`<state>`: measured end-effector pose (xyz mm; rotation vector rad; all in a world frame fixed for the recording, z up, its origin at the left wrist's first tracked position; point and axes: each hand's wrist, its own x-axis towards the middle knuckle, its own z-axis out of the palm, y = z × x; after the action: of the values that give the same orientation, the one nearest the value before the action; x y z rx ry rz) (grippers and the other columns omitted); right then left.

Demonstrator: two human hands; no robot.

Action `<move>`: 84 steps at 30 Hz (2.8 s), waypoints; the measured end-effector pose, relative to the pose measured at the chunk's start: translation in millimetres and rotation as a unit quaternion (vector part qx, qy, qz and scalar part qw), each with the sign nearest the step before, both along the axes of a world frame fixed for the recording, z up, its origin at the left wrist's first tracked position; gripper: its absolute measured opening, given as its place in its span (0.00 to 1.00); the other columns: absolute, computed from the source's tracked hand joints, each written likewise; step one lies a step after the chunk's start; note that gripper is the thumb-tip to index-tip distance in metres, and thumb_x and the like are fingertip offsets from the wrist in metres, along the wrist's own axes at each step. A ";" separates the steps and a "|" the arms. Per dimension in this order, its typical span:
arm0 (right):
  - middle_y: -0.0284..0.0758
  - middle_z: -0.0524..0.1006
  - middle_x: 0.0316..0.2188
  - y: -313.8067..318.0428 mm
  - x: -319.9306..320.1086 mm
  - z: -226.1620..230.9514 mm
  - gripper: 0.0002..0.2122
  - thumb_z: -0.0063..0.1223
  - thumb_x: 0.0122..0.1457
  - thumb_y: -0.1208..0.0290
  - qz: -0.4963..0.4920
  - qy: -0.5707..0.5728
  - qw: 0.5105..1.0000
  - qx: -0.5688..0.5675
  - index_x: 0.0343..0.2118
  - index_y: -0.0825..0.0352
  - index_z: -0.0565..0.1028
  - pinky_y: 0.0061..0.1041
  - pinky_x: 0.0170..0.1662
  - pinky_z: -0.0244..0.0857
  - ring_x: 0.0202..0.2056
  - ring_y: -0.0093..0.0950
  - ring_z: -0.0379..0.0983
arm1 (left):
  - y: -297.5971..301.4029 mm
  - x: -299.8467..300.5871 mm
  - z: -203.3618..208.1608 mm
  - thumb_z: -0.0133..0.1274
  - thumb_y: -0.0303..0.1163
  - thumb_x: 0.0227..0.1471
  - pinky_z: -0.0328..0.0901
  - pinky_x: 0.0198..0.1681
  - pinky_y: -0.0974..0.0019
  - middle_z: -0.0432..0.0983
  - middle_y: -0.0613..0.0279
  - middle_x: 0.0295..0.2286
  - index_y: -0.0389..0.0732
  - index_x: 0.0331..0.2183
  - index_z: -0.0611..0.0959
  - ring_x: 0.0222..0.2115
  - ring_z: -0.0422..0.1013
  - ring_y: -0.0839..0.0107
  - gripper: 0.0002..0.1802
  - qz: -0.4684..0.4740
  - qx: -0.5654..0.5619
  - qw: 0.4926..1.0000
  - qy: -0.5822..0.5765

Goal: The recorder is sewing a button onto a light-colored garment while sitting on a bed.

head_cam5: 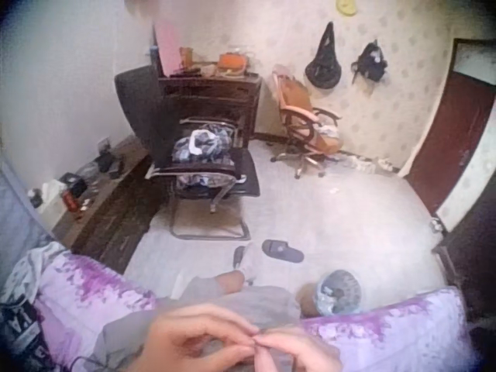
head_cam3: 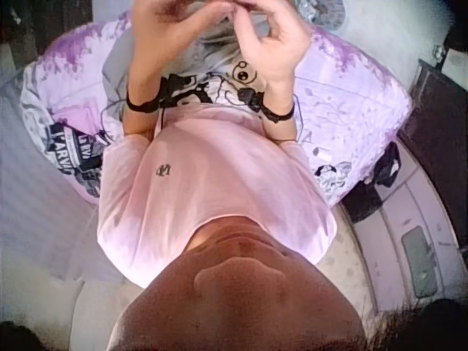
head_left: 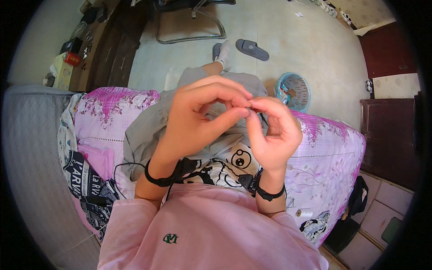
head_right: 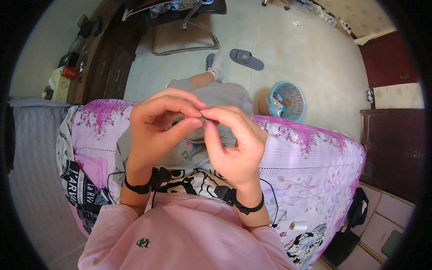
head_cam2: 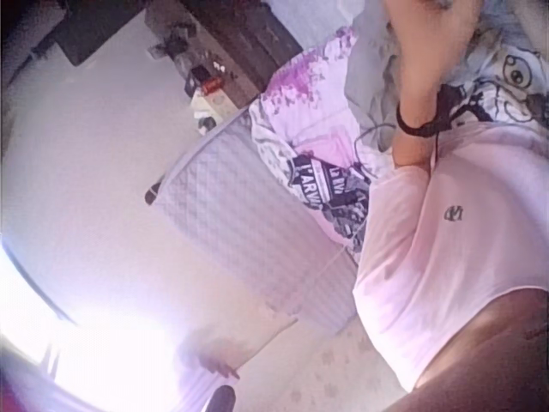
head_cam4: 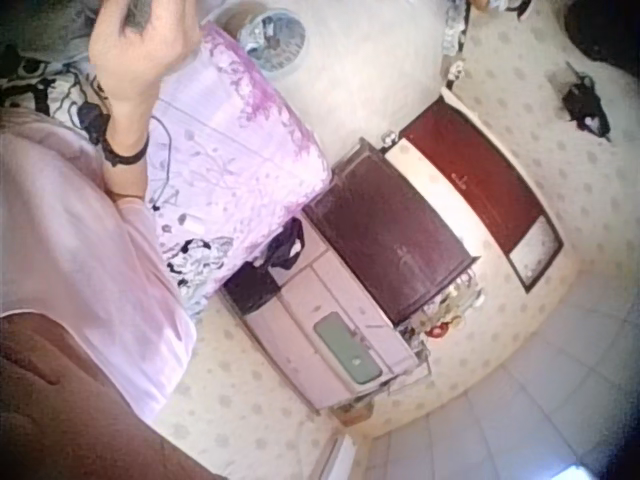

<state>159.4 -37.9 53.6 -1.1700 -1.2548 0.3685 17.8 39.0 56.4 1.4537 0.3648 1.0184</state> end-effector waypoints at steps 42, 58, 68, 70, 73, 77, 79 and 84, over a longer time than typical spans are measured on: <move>0.37 0.74 0.21 -11.8 26.5 37.7 0.09 0.60 0.39 0.88 -0.014 -0.285 0.958 -0.034 0.27 0.70 0.77 0.25 0.24 0.62 0.21 0.33 0.69 | -10.8 3.9 -13.6 0.74 0.29 0.27 0.59 0.19 0.70 0.73 0.59 0.20 0.36 0.24 0.79 0.19 0.67 0.68 0.21 0.289 0.342 0.884 0.137; 0.36 0.72 0.19 -9.4 17.4 26.4 0.10 0.60 0.40 0.88 0.001 -0.281 0.959 -0.047 0.29 0.72 0.77 0.26 0.22 0.59 0.20 0.31 0.66 | -9.5 2.2 -14.5 0.73 0.26 0.28 0.59 0.18 0.70 0.73 0.59 0.20 0.35 0.25 0.79 0.18 0.66 0.68 0.19 0.270 0.355 0.886 0.126; 0.37 0.73 0.19 -8.7 15.9 22.0 0.08 0.59 0.41 0.89 -0.018 -0.275 0.958 -0.073 0.27 0.72 0.77 0.23 0.25 0.61 0.21 0.30 0.69 | -6.4 0.3 -16.7 0.60 0.28 0.29 0.56 0.17 0.71 0.64 0.67 0.17 0.38 0.27 0.81 0.17 0.61 0.70 0.15 0.260 0.477 0.815 0.204; 0.36 0.73 0.19 -6.3 18.6 11.4 0.07 0.58 0.43 0.88 -0.025 -0.242 0.967 -0.077 0.27 0.73 0.77 0.22 0.25 0.60 0.21 0.27 0.69 | -4.8 5.5 -16.4 0.58 0.29 0.28 0.54 0.17 0.71 0.62 0.68 0.17 0.39 0.27 0.81 0.17 0.61 0.71 0.15 0.274 0.497 0.797 0.205; 0.37 0.74 0.21 -4.9 22.8 0.7 0.05 0.57 0.47 0.86 -0.033 -0.144 0.980 -0.133 0.28 0.72 0.77 0.25 0.25 0.62 0.22 0.26 0.69 | 6.1 16.1 -16.6 0.55 0.30 0.27 0.54 0.18 0.70 0.62 0.67 0.19 0.40 0.25 0.80 0.20 0.61 0.70 0.14 0.266 0.528 0.780 0.205; 0.31 0.76 0.23 -3.4 31.8 -32.6 0.02 0.55 0.53 0.83 -0.015 0.038 0.985 -0.167 0.30 0.72 0.77 0.17 0.29 0.63 0.27 0.18 0.71 | 25.1 20.3 -13.4 0.58 0.32 0.27 0.60 0.23 0.69 0.71 0.65 0.26 0.43 0.27 0.83 0.25 0.65 0.69 0.15 0.139 0.550 0.788 0.241; 0.31 0.76 0.25 -4.8 33.0 -40.0 0.03 0.54 0.55 0.84 0.004 0.097 0.980 -0.176 0.32 0.74 0.77 0.17 0.33 0.64 0.29 0.18 0.71 | 33.4 25.7 -13.0 0.59 0.32 0.27 0.60 0.24 0.68 0.72 0.64 0.28 0.42 0.27 0.82 0.25 0.65 0.68 0.15 0.113 0.544 0.800 0.227; 0.29 0.77 0.27 -6.3 33.6 -46.2 0.03 0.54 0.56 0.82 0.023 0.212 0.958 -0.191 0.33 0.74 0.77 0.14 0.32 0.64 0.29 0.14 0.70 | 43.2 33.1 -10.0 0.62 0.34 0.30 0.62 0.26 0.66 0.75 0.62 0.31 0.41 0.28 0.81 0.28 0.68 0.65 0.16 0.036 0.532 0.816 0.220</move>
<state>192.9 -44.2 7.4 -1.2975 -0.8532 0.8788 50.9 82.2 46.4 2.7398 0.1545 0.9624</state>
